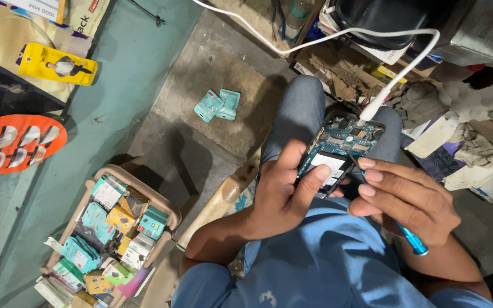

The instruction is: The person disassembles a black smartphone, removes the back cover, and uses a blue screwdriver to adjust internal components while the device is connected to a charger. They repeatedly open and close the phone, inspect the motherboard, and reattach the back cover.

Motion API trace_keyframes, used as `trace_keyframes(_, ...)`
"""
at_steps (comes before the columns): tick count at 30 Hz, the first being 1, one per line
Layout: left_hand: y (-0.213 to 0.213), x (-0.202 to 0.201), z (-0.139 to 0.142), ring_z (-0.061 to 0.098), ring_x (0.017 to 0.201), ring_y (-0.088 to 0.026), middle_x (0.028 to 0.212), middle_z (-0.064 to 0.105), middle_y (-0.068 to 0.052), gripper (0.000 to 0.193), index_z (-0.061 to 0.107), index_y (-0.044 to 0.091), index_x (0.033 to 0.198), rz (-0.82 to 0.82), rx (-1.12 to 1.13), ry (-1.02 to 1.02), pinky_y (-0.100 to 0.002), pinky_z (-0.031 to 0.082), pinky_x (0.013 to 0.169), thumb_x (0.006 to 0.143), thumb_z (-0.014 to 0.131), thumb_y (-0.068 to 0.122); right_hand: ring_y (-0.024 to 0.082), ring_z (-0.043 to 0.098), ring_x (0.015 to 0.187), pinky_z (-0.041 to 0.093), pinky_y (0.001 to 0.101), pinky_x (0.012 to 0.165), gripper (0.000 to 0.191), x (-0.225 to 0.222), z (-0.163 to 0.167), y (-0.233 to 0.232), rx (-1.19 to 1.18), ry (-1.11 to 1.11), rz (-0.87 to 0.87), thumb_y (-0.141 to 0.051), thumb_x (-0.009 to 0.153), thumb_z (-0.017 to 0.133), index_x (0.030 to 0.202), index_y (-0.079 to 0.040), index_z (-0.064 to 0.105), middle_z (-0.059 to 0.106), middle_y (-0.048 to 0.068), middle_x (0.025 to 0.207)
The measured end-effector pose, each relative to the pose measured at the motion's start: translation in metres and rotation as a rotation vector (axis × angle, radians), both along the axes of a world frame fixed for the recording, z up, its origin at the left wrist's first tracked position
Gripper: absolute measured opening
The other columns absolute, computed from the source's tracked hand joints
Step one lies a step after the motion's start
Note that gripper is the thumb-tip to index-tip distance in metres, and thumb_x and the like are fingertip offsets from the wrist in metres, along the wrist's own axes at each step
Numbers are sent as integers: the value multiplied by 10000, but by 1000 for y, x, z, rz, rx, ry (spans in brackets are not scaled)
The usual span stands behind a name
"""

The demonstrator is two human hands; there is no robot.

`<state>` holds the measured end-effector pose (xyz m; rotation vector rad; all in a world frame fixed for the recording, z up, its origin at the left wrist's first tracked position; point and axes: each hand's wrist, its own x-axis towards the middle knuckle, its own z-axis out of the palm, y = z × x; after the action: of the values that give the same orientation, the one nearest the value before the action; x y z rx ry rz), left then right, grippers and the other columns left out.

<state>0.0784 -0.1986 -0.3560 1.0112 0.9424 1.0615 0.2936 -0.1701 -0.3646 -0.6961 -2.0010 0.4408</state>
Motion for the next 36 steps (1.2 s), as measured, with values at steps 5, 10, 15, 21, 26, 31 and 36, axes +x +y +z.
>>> trace_keyframes(5,-2,-2,2,788,871,-160,974,774,-140,145,516,-30,1119,-6,21,122,-269,650,748,1119,523,114,365,749,980,657,409,826,328,0,-5,-4,-24,-4,-2,-174,793,859,1001,-2,673,683,136,1028)
trace_keyframes(10,-1,-1,1,768,880,-145,1006,762,-140,177,494,-31,1149,-9,-28,16,-266,641,777,1119,509,143,382,751,1015,657,418,829,332,8,7,-6,-88,-43,-10,-176,799,856,1009,7,674,689,143,1039)
trace_keyframes(15,1,-3,0,777,873,-161,1030,778,-168,191,470,-23,1103,-46,-27,44,-282,641,777,1131,498,164,286,730,865,678,407,736,344,1,-6,6,-96,407,-51,-325,910,761,928,-9,626,646,131,933)
trace_keyframes(21,1,-3,2,771,887,-166,1054,765,-194,192,451,-26,1119,-73,-55,-9,-290,639,794,1125,487,162,153,701,714,619,293,625,372,9,-33,6,-120,673,-102,-357,958,703,861,-36,544,609,103,871)
trace_keyframes(26,1,-4,4,781,895,-174,1056,770,-200,200,453,-31,1113,-89,-63,2,-290,645,789,1121,487,165,206,650,743,633,310,608,237,13,-21,-7,-216,416,-347,-53,952,750,886,-14,525,595,182,943)
trace_keyframes(31,2,-4,6,777,898,-182,1054,768,-205,200,447,-35,1130,-92,-59,-10,-293,642,797,1124,481,162,275,750,932,687,384,849,196,15,-17,-6,-146,273,-262,-94,1058,728,1060,-5,553,634,186,1042)
trace_keyframes(36,3,-4,7,785,896,-178,1046,772,-197,202,436,-31,1114,-104,-46,18,-292,647,790,1121,480,167,347,761,1052,659,455,991,267,19,-22,-2,-169,313,-205,-188,1051,732,1092,-8,539,688,197,1065)
